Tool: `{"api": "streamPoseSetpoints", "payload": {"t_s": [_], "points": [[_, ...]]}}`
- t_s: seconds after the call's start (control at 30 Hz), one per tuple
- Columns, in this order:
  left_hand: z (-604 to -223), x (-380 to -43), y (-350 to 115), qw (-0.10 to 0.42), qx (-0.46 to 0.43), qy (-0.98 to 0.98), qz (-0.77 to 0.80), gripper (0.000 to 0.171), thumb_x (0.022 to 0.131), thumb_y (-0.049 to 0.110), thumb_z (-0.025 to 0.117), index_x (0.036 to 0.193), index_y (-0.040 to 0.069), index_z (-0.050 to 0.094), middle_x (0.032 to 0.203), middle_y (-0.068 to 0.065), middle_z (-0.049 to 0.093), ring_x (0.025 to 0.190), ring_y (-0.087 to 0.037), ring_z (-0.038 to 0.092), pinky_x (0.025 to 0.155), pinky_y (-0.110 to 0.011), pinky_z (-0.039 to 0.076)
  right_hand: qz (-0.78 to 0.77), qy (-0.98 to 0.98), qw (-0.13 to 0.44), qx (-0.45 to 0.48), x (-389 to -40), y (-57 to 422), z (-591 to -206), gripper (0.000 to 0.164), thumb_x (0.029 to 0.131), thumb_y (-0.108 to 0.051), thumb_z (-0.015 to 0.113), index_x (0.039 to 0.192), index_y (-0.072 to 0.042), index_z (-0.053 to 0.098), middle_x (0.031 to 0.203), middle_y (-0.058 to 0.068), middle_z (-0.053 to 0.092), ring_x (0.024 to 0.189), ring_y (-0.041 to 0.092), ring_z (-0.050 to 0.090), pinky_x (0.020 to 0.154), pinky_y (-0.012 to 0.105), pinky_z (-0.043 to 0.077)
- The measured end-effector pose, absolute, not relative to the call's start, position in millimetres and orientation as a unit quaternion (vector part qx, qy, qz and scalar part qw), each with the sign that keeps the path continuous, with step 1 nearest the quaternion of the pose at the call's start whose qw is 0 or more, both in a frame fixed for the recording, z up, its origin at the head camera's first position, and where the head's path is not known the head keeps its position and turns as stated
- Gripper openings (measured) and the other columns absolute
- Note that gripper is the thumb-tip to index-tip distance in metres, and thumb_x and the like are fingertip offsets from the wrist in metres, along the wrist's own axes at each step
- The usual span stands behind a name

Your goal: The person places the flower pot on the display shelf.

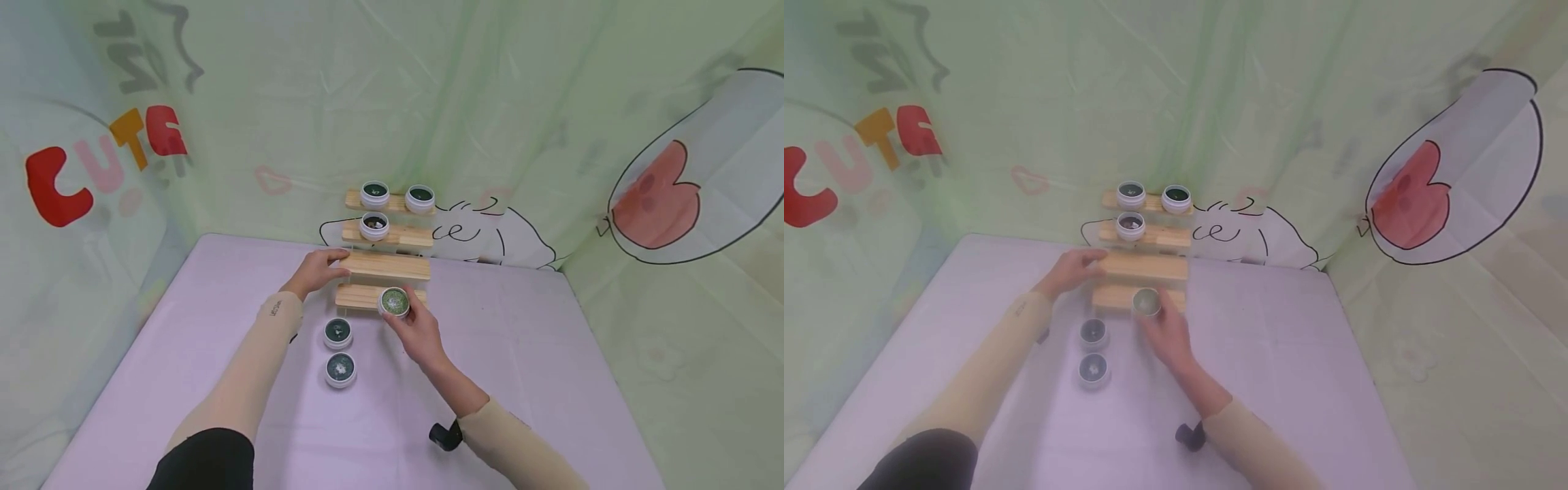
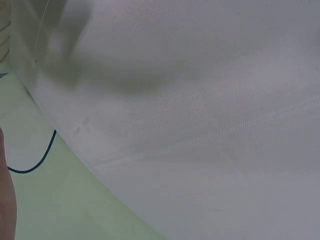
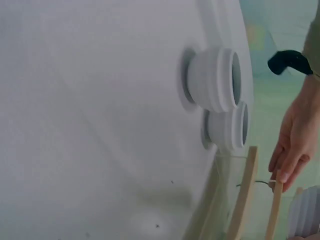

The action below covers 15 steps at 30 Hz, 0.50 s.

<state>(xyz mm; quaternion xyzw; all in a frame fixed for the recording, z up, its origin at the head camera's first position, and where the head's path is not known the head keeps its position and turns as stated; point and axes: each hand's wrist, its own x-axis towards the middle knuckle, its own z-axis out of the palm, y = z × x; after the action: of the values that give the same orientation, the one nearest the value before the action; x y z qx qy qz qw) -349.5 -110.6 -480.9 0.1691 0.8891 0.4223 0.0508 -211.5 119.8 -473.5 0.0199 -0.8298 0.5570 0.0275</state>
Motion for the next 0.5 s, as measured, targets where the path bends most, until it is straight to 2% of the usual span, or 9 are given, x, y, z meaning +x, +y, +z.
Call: {"api": "streamPoseSetpoints", "payload": {"t_s": [0.1,0.33,0.5], "points": [[-480.8,-349.8,-110.6,0.055,0.166,0.891,0.419,0.056,0.088,0.02,0.074,0.137,0.001,0.055,0.144,-0.014,0.051,0.135,-0.029,0.045,0.113,-0.035,0.039,0.548,-0.835,0.037,0.006,-220.3,124.5,-466.7,0.074,0.091,-0.013,0.071,0.151,0.0,0.031,0.153,0.018,0.036,0.137,0.025,0.042,0.106,0.022,0.042],[-482.0,-350.6,-110.7,0.055,0.167,0.893,0.415,0.056,0.088,0.021,0.074,0.137,0.001,0.055,0.143,-0.014,0.051,0.135,-0.029,0.045,0.113,-0.035,0.039,0.536,-0.842,0.059,-0.019,-243.4,135.7,-455.2,0.077,0.091,-0.016,0.071,0.152,0.0,0.027,0.157,0.018,0.029,0.14,0.027,0.036,0.112,0.029,0.038],[-482.2,-350.9,-110.2,0.053,0.167,0.891,0.42,0.056,0.088,0.02,0.075,0.136,0.001,0.056,0.143,-0.014,0.052,0.134,-0.029,0.045,0.113,-0.035,0.039,0.541,-0.838,0.064,-0.032,-257.6,141.7,-448.4,0.078,0.092,-0.018,0.07,0.153,0.0,0.025,0.157,0.017,0.028,0.141,0.025,0.035,0.113,0.028,0.037]]}}
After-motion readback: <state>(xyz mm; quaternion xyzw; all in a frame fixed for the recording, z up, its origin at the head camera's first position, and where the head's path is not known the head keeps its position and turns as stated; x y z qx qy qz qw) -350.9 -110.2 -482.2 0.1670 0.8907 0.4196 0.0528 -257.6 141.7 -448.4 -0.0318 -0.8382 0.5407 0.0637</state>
